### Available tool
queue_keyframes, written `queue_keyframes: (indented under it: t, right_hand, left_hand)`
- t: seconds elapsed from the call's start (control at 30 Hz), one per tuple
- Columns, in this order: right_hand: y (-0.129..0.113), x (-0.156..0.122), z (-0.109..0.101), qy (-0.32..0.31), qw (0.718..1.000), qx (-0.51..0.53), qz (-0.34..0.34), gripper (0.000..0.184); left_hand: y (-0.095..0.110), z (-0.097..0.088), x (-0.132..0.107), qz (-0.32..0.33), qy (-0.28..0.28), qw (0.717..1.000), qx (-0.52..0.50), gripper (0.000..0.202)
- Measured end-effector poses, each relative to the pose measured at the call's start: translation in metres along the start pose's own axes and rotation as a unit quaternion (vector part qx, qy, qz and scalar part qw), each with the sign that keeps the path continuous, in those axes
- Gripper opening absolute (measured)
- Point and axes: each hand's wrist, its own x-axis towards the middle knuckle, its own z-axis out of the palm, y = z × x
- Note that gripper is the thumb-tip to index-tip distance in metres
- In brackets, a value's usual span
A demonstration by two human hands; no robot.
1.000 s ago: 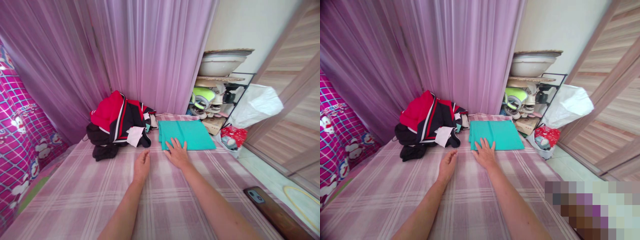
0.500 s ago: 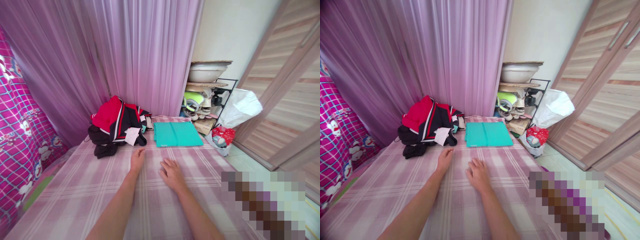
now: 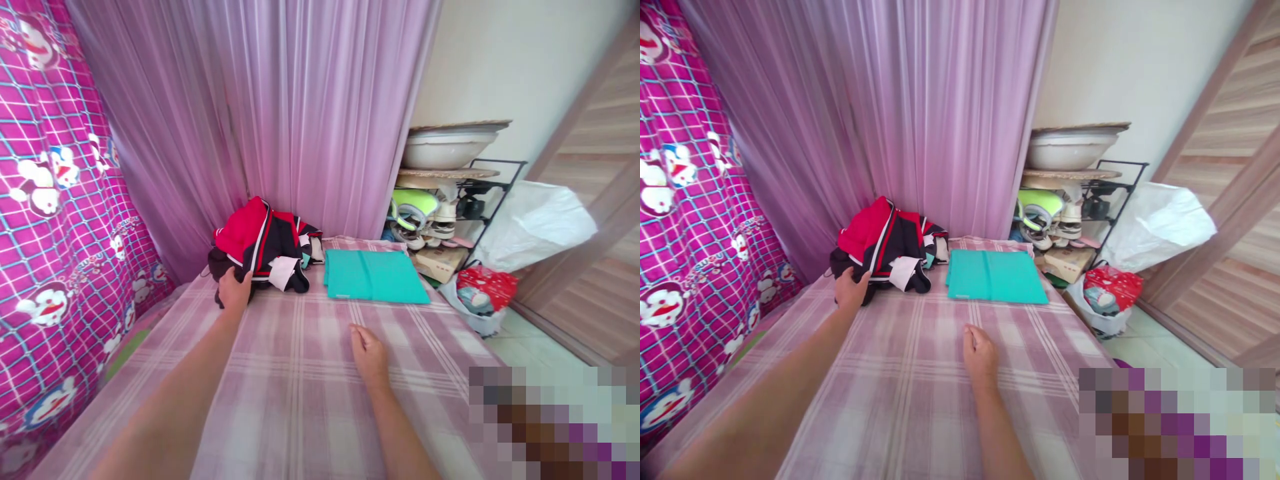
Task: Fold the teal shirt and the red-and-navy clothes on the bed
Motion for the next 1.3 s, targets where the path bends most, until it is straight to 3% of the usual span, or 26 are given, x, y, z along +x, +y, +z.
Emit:
queue_keyframes:
  t: [0.13, 0.3, 0.43, 0.57, 0.67, 0.77, 0.9, 1.1, 1.2, 1.3]
  right_hand:
    - [-0.001, 0.001, 0.0, -0.008, 1.0, -0.02, 0.0, 0.05]
    - [-0.003, -0.001, 0.0, -0.015, 0.998, -0.06, -0.008, 0.051]
    - [-0.007, -0.002, 0.0, -0.02, 0.995, -0.092, -0.023, 0.048]
    - [-0.01, -0.002, -0.001, -0.023, 0.993, -0.115, -0.016, 0.047]
    - [-0.009, -0.001, -0.001, -0.024, 0.991, -0.127, -0.018, 0.047]
    - [-0.008, 0.0, 0.0, -0.022, 0.99, -0.14, -0.023, 0.046]
    - [-0.008, 0.002, -0.001, -0.025, 0.988, -0.151, -0.017, 0.046]
    - [-0.015, 0.003, -0.006, -0.041, 0.988, -0.146, 0.01, 0.046]
    - [-0.019, 0.002, -0.009, -0.054, 0.991, -0.125, 0.008, 0.048]
    - [-0.027, -0.006, -0.009, -0.064, 0.995, -0.079, -0.008, 0.047]
  left_hand:
    - [0.012, -0.013, 0.012, 0.041, -0.055, 0.995, 0.076, 0.028]
    - [0.009, -0.019, -0.003, 0.085, -0.062, 0.988, 0.114, 0.031]
    - [0.008, -0.023, -0.001, 0.091, -0.078, 0.981, 0.155, 0.052]
    - [0.02, -0.027, 0.011, 0.091, -0.1, 0.979, 0.15, 0.029]
    - [0.027, -0.03, 0.006, 0.101, -0.081, 0.983, 0.128, 0.032]
    - [0.024, -0.035, -0.023, 0.121, -0.068, 0.985, 0.101, 0.035]
    - [0.006, -0.048, -0.087, 0.184, -0.071, 0.979, 0.059, 0.028]
    - [-0.005, -0.071, -0.184, 0.296, -0.185, 0.936, 0.045, 0.021]
    - [-0.003, -0.08, -0.211, 0.336, -0.268, 0.901, 0.06, 0.022]
    - [-0.004, -0.088, -0.211, 0.349, -0.307, 0.882, 0.076, 0.027]
